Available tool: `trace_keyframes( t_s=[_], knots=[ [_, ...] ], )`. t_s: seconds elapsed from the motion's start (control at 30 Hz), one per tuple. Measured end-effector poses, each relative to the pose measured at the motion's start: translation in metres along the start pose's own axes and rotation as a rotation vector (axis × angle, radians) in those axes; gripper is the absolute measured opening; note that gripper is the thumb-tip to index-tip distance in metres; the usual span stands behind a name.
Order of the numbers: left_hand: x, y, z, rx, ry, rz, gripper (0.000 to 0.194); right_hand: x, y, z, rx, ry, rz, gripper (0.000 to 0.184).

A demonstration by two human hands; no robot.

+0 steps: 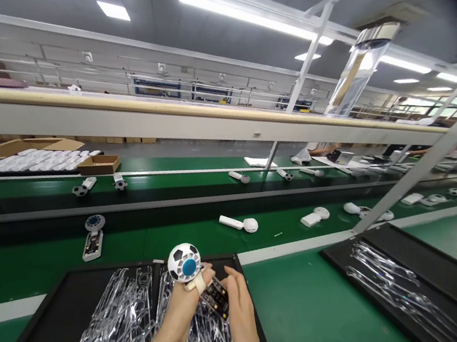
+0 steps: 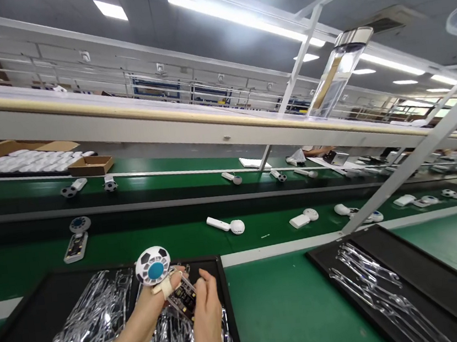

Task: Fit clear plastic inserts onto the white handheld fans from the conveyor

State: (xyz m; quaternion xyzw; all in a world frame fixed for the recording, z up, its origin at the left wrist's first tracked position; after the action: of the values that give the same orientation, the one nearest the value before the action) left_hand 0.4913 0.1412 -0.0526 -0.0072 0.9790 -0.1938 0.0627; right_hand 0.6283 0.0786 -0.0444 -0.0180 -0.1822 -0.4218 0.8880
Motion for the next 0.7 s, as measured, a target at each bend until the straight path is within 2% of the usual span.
trace_keyframes(
  t_s=[0.03, 0.1, 0.2, 0.3, 0.4, 0.5, 0.6, 0.67, 0.7],
  knots=[
    [0.002, -0.004, -0.005, -0.042, -0.007, -0.022, 0.053, -0.001, 0.004, -0.006, -0.072, 0.015, -0.023, 0.057],
    [0.004, -0.011, -0.012, -0.108, -0.024, -0.055, 0.053, -0.007, 0.009, -0.013, -0.127, 0.009, -0.039, 0.061],
    [0.008, -0.015, -0.011, -0.140, -0.037, -0.083, 0.050, -0.017, 0.012, -0.018, -0.126, -0.008, -0.050, 0.060],
    [0.010, -0.003, -0.007, -0.147, -0.031, -0.097, 0.049, -0.028, 0.020, -0.017, -0.109, -0.036, -0.021, 0.059],
    [0.003, 0.034, -0.001, -0.077, 0.097, -0.073, 0.053, -0.030, 0.031, -0.012, -0.058, -0.076, 0.068, 0.055],
    [0.007, 0.094, -0.009, -0.051, 0.238, -0.113, 0.053, -0.014, 0.027, -0.018, 0.009, -0.125, 0.149, 0.041],
    [0.031, 0.157, -0.031, -0.108, 0.400, -0.248, 0.048, 0.002, -0.007, -0.050, 0.114, -0.332, 0.241, 0.025],
    [0.051, 0.185, -0.049, -0.180, 0.550, -0.353, 0.048, 0.009, -0.031, -0.074, 0.232, -0.480, 0.234, 0.021],
    [0.059, 0.194, -0.058, -0.235, 0.626, -0.407, 0.050, 0.010, -0.040, -0.087, 0.246, -0.508, 0.223, 0.017]
  ],
)
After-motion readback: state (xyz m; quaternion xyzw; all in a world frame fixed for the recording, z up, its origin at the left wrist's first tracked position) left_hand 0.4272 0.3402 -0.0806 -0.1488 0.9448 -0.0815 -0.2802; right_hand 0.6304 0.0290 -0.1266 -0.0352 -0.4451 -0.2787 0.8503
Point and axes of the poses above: each hand's wrist, its own y-axis towards the middle knuckle, its own x-axis out of the back of the hand, z = x × y, the point moved 10 cm from there along y, towards the middle knuckle, and after that the axes turned 14 degrees about -z, right-handed, at the moved point
